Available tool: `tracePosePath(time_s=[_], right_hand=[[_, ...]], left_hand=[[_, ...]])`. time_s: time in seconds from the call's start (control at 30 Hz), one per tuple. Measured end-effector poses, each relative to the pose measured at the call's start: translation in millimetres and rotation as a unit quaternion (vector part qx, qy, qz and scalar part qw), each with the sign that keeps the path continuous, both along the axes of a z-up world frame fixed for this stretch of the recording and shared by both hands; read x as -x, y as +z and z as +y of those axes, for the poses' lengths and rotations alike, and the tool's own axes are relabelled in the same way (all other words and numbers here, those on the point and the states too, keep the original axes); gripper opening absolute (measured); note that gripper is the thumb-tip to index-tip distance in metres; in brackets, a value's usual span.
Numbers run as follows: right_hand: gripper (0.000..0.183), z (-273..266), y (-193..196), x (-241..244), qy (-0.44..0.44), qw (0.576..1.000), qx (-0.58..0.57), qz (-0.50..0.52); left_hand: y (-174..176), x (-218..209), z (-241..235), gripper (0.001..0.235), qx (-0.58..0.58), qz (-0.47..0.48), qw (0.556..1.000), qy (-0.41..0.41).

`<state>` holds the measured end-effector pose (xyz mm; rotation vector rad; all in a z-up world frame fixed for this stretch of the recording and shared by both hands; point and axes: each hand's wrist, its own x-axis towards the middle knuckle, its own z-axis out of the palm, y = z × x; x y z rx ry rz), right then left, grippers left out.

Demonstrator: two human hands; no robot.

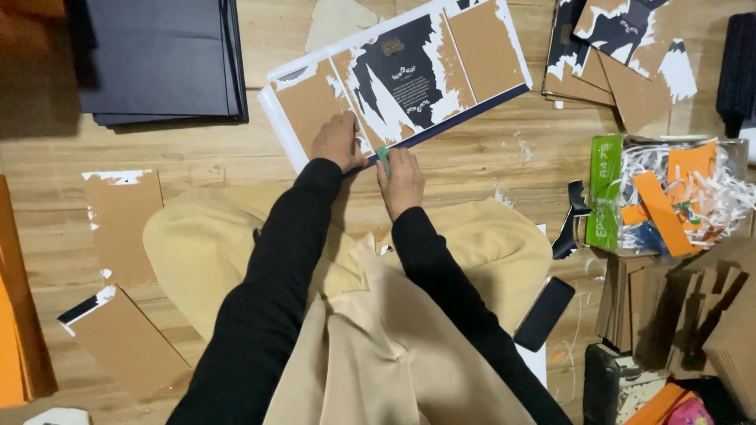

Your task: Gluing and aligning cardboard inserts onto book covers and smoothing them with a hand tool.

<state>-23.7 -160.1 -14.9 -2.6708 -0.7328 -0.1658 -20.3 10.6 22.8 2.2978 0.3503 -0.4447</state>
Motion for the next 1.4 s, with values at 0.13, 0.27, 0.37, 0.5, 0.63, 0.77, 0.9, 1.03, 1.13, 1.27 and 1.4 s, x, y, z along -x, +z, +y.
tracePosePath(time_s=[0.13,0.27,0.37,0.5,0.63,0.77,0.9,1.03,1.13,1.27,1.4], right_hand=[[0.018,1,-3,2,0.004,0.999,0.040,-0.021],[0.020,30,-9,-11,0.004,0.996,0.057,-0.070],[0.021,16,4,1,0.020,0.995,0.074,-0.068],[0.018,2,-5,10,0.013,0.997,0.064,-0.047],[0.018,1,-6,-15,0.029,0.996,0.060,-0.053],[0.019,-42,-12,-76,-0.052,0.994,0.073,-0.065],[0.022,-96,-29,-140,-0.145,0.983,0.089,-0.068],[0.016,-55,-30,-99,-0.140,0.990,0.020,0.024],[0.014,-14,-24,-29,0.000,0.999,0.044,-0.004],[0.019,-36,-24,-56,0.051,0.997,0.049,-0.013],[0.018,-116,-20,-174,-0.105,0.991,0.083,-0.002]], left_hand=[[1,-6,-4,0.058,-0.026,0.028,0.999,-0.004],[-3,-9,-3,0.056,-0.044,0.039,0.998,-0.001],[4,-9,-4,0.058,-0.031,0.037,0.999,0.003],[0,-8,-5,0.060,-0.029,0.048,0.998,-0.007],[3,-9,-7,0.060,-0.039,0.043,0.998,-0.001],[2,-9,-6,0.061,-0.029,0.050,0.998,0.004],[17,-14,-12,0.059,-0.046,0.064,0.997,0.003],[23,-20,-15,0.058,-0.063,0.077,0.995,0.017],[10,-25,-19,0.063,-0.080,0.095,0.992,0.014],[22,-28,-18,0.064,-0.082,0.118,0.990,0.013],[26,-31,-19,0.065,-0.073,0.122,0.990,0.006]])
